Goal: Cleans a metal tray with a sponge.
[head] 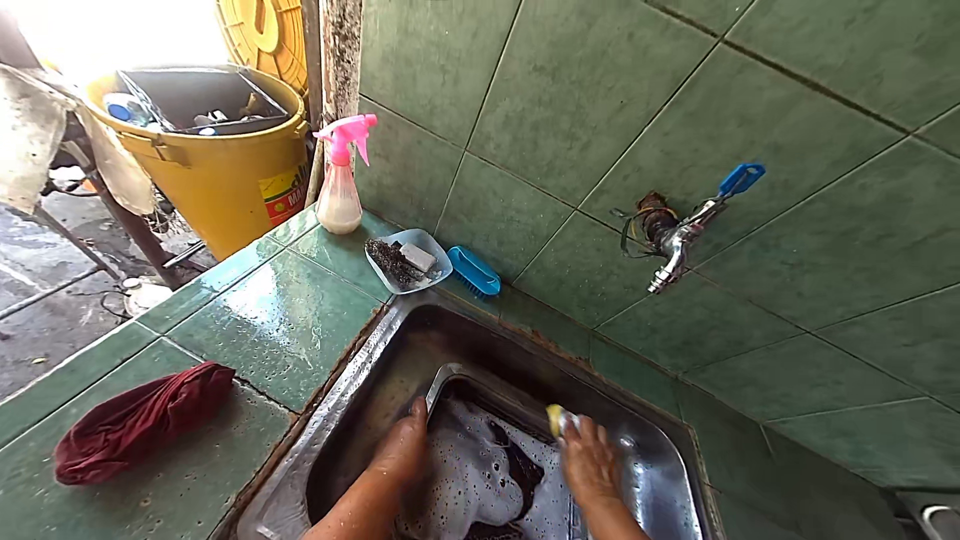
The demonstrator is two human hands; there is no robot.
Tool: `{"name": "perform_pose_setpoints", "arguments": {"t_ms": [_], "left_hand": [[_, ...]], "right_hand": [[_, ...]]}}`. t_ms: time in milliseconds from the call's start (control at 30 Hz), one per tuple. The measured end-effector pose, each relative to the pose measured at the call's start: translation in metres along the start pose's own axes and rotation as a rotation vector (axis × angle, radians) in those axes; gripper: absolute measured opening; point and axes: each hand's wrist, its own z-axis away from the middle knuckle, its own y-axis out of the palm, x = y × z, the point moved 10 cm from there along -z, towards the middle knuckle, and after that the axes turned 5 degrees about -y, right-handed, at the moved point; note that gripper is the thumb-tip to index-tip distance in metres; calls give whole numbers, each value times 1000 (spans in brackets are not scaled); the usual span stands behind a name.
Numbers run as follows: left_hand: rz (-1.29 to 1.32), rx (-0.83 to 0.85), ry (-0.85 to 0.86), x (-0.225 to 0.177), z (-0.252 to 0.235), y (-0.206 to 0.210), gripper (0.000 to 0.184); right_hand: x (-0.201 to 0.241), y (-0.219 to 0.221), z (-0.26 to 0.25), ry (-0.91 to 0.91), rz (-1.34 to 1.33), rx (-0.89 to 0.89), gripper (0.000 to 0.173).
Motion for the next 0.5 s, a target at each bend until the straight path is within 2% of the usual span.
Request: {"name": "perform_pose_setpoints", "arguments": {"t_ms": [100, 167, 200, 367, 500], "left_hand": [[8, -1, 20, -1, 0, 3, 88], [8, 16, 25, -3, 1, 5, 92], [2, 20, 27, -3, 1, 4, 94], [-39, 15, 20, -4, 3, 3, 95], [-39, 10, 22, -4, 3, 3, 95]], "right_hand": [[-40, 6, 8, 195, 31, 117, 38], [-39, 5, 7, 285, -24, 114, 36], [-31, 4, 6, 291, -72, 54, 36], [64, -8, 0, 10, -302, -411, 36], [133, 3, 4, -292, -304, -585, 43]]}}
